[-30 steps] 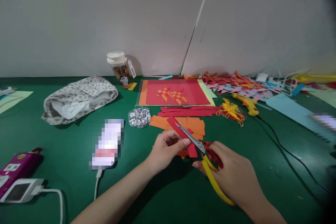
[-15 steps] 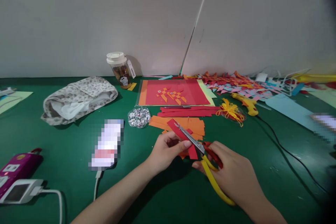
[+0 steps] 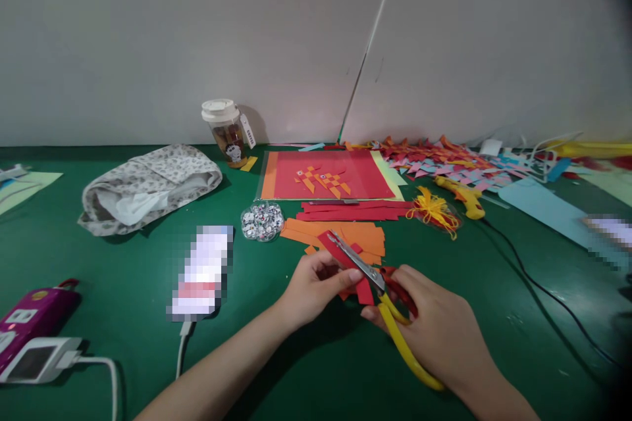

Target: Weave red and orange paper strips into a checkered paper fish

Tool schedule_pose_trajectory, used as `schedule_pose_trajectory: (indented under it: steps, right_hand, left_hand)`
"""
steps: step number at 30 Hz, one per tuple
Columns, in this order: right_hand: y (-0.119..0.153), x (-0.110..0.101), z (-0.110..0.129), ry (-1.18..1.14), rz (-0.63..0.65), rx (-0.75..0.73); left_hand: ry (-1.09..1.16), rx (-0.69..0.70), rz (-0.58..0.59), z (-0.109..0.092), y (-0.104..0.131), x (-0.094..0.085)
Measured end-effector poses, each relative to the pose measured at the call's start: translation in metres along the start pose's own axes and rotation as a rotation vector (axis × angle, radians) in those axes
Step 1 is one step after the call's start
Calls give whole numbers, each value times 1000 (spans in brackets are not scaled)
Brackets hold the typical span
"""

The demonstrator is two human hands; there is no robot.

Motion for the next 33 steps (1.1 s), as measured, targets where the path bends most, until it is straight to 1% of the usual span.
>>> schedule_pose_trajectory:
  steps: [5,9,15,19,22,24,26,28,31,33]
  right_hand:
    - [0,0,0,-13,-30,12]
    - [1,1,-1,-11,-14,-1]
    - [0,2,1,-23,-3,-3]
    - [-2,1,4,-54,4,-1]
    - [-2,-2,-2,-52,-32,32]
    - [-2,-6,-13,1,-91,98]
    - [-1,-9,-28,77,-138,187]
    - [-1,-9,-47,131,-135,250]
    - [0,-4,-76,180,-106,302]
    - [0,-1,-90,195,-84,318]
  left_hand:
    - [-5,-1,-3,1,1,-1]
    - [-43,-4,-7,5,1,-2]
    - [-108,-14,99,9,3,8]
    - [-91,-42,99,13,4,10]
    - [-68,-68,83,16,3,7]
    - [-58,-79,55,15,2,4]
    - [-67,-70,-4,10,0,0]
    - [-88,-20,-104,3,-2,-4]
    - [-81,58,-259,-8,-6,-13]
    - [-51,97,-342,-12,-8,-18]
Point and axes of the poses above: each hand's wrist, its own y-axis away from the middle knuckle, its own x-axis out of the palm, z = x × y, the point moved 2 cm from there along -y, towards the middle knuckle, and after that the axes turned 1 degree about x, right-handed, at the moved point
